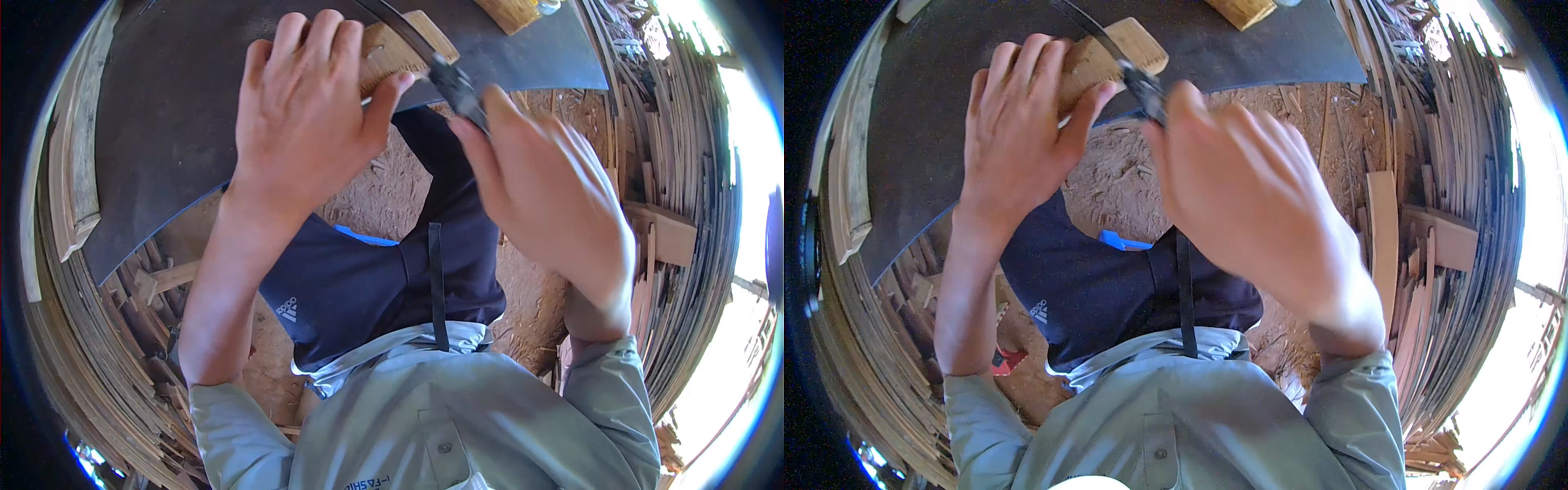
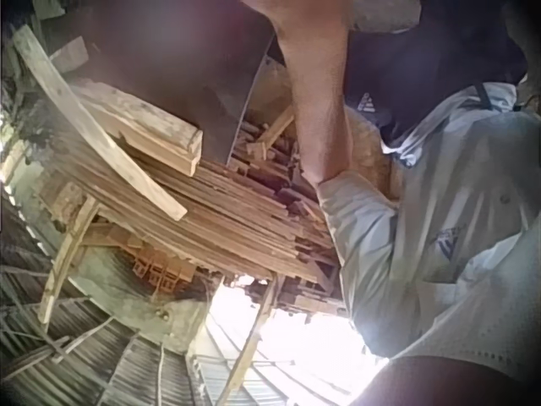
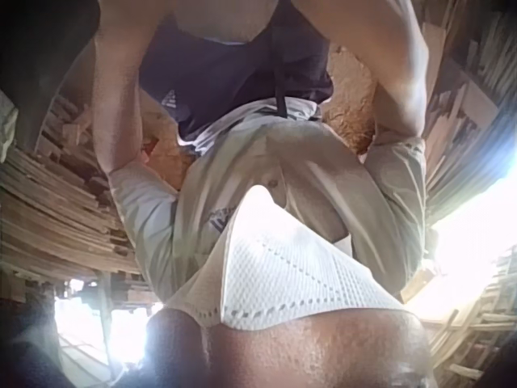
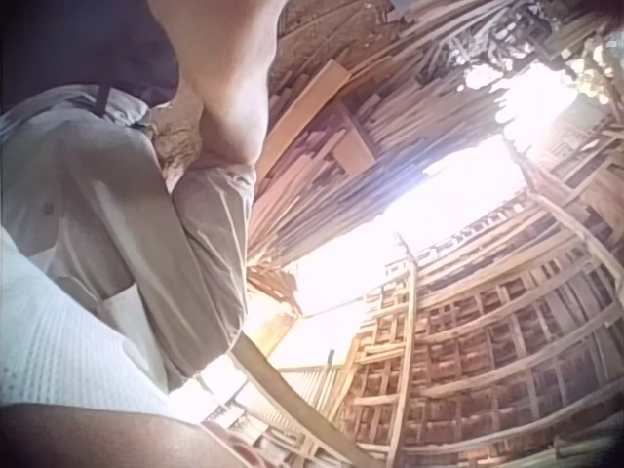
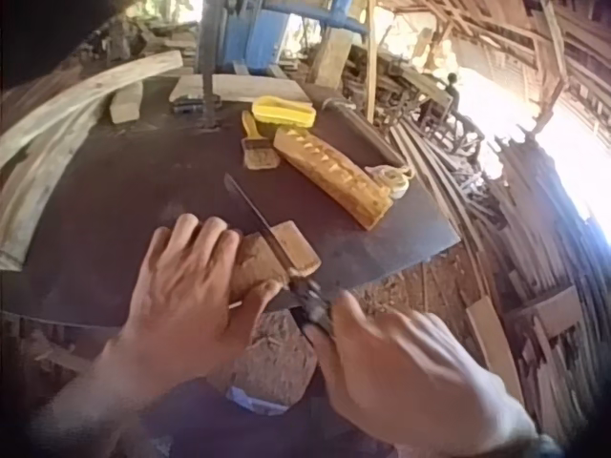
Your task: Saw a small piece of wood with a handheld saw.
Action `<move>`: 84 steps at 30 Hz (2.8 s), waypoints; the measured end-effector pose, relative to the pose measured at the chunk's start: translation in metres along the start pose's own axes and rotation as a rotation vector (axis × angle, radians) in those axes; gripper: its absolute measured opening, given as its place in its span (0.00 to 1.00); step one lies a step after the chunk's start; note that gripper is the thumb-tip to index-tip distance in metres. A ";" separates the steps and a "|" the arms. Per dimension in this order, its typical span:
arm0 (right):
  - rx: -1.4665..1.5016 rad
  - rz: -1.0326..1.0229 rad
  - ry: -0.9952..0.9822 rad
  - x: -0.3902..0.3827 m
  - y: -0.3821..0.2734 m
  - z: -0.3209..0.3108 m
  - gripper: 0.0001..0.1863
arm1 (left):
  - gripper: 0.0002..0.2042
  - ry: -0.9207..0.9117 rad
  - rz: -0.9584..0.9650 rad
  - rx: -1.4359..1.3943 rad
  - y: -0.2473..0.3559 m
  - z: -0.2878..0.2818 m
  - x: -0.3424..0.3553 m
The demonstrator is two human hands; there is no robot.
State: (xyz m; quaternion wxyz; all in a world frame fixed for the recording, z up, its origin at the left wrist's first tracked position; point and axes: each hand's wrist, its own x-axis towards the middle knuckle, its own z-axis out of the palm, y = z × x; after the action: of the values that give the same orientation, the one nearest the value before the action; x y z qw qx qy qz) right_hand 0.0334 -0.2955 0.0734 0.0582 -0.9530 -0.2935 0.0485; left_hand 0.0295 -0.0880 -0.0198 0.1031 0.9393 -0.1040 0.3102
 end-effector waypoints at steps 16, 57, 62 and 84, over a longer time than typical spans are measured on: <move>-0.043 0.079 -0.140 -0.013 0.000 -0.012 0.15 | 0.21 0.008 -0.061 0.033 0.003 0.002 -0.002; 0.052 -0.122 0.153 -0.052 0.046 0.018 0.18 | 0.22 -0.053 0.026 0.154 0.004 0.002 0.005; 0.223 -0.009 0.090 -0.084 0.084 0.011 0.17 | 0.28 -0.105 -0.006 0.116 0.000 0.004 0.003; 0.100 -0.171 0.478 0.045 0.072 0.034 0.23 | 0.27 -0.173 -0.127 0.064 0.013 -0.010 0.005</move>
State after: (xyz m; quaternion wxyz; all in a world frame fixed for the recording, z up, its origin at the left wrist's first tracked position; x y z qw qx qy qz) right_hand 0.1061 -0.3258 0.0274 0.1771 -0.9051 -0.3479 -0.1686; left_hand 0.0239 -0.0985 -0.0073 0.0830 0.9702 -0.0426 0.2237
